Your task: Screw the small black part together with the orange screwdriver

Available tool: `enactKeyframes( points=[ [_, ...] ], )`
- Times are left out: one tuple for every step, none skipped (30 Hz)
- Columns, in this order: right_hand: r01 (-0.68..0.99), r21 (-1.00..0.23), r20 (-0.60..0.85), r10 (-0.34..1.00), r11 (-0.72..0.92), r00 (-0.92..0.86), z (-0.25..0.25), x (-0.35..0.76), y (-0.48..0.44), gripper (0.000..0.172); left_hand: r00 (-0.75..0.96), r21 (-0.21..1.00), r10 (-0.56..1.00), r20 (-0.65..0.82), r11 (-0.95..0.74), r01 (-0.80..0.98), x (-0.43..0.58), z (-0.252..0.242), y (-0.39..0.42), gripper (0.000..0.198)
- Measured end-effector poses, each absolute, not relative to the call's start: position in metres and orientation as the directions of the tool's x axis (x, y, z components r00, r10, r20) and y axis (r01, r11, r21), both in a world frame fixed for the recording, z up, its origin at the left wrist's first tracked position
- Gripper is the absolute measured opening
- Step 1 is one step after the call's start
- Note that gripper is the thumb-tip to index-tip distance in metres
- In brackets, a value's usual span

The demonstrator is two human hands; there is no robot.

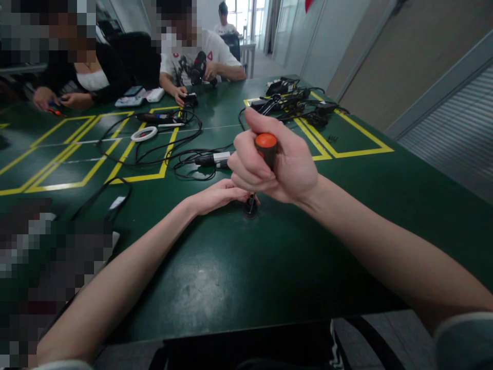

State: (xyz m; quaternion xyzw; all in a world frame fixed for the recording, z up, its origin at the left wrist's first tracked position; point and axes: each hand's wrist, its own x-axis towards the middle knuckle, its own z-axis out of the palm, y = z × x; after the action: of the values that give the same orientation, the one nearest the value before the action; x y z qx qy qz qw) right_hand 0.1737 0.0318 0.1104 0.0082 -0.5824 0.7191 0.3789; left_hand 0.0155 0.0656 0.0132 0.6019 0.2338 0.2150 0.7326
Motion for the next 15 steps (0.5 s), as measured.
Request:
enactKeyframes(
  points=[
    [-0.538,-0.841,0.43,0.534,-0.057,-0.728,0.1104,0.1741,0.0323,0.072,0.799,0.979,0.595,-0.082,0.199,-0.047,0.0158,0.0129,0.0659,0.037],
    [-0.525,-0.848,0.411,0.533,-0.075,-0.74,0.1106,0.1745,0.0326,0.072,0.799,0.977,0.596,-0.086,0.208,-0.05,0.016,0.0129,0.0663,0.035],
    [-0.518,-0.851,0.401,0.53,-0.086,-0.747,0.111,0.1748,0.0327,0.073,0.798,0.977,0.596,-0.093,0.21,-0.043,0.0161,0.0131,0.0665,0.033],
    [-0.52,-0.849,0.404,0.522,-0.091,-0.751,0.1115,0.1752,0.0327,0.074,0.799,0.978,0.592,-0.104,0.208,-0.027,0.0161,0.0136,0.0667,0.032],
    [-0.529,-0.843,0.416,0.512,-0.092,-0.751,0.1119,0.1755,0.0327,0.075,0.801,0.98,0.588,-0.111,0.199,-0.011,0.016,0.0144,0.0667,0.032],
    [-0.537,-0.839,0.426,0.506,-0.09,-0.75,0.1124,0.1757,0.0326,0.076,0.804,0.983,0.584,-0.113,0.186,0.003,0.0158,0.0152,0.0667,0.033],
    [-0.541,-0.837,0.432,0.502,-0.087,-0.749,0.1127,0.1759,0.0325,0.077,0.807,0.985,0.581,-0.111,0.171,0.013,0.0156,0.0159,0.0667,0.034],
    [-0.54,-0.837,0.432,0.501,-0.085,-0.75,0.1129,0.1761,0.0325,0.077,0.81,0.987,0.576,-0.108,0.159,0.019,0.0153,0.0165,0.0666,0.034],
    [-0.536,-0.84,0.429,0.502,-0.085,-0.751,0.1129,0.1762,0.0325,0.076,0.813,0.989,0.573,-0.104,0.149,0.021,0.0151,0.0168,0.0665,0.035],
    [-0.533,-0.842,0.425,0.505,-0.085,-0.751,0.1128,0.1762,0.0325,0.076,0.812,0.99,0.575,-0.1,0.143,0.021,0.015,0.0167,0.0665,0.035],
    [-0.529,-0.845,0.419,0.507,-0.086,-0.753,0.1128,0.1761,0.0324,0.074,0.809,0.99,0.58,-0.097,0.138,0.02,0.0149,0.0165,0.0666,0.035],
    [-0.525,-0.847,0.416,0.51,-0.086,-0.753,0.1128,0.1761,0.0321,0.073,0.807,0.991,0.583,-0.096,0.135,0.02,0.015,0.016,0.0666,0.035],
    [-0.522,-0.849,0.411,0.516,-0.084,-0.751,0.113,0.1761,0.0315,0.071,0.805,0.991,0.586,-0.094,0.133,0.019,0.0151,0.0155,0.0667,0.035],
    [-0.522,-0.849,0.409,0.526,-0.079,-0.745,0.1133,0.1762,0.0307,0.069,0.804,0.991,0.587,-0.093,0.134,0.017,0.0153,0.0151,0.0668,0.034],
    [-0.522,-0.85,0.405,0.545,-0.071,-0.734,0.1137,0.1764,0.0297,0.066,0.804,0.99,0.587,-0.093,0.139,0.014,0.0155,0.0147,0.0668,0.033]
  ],
)
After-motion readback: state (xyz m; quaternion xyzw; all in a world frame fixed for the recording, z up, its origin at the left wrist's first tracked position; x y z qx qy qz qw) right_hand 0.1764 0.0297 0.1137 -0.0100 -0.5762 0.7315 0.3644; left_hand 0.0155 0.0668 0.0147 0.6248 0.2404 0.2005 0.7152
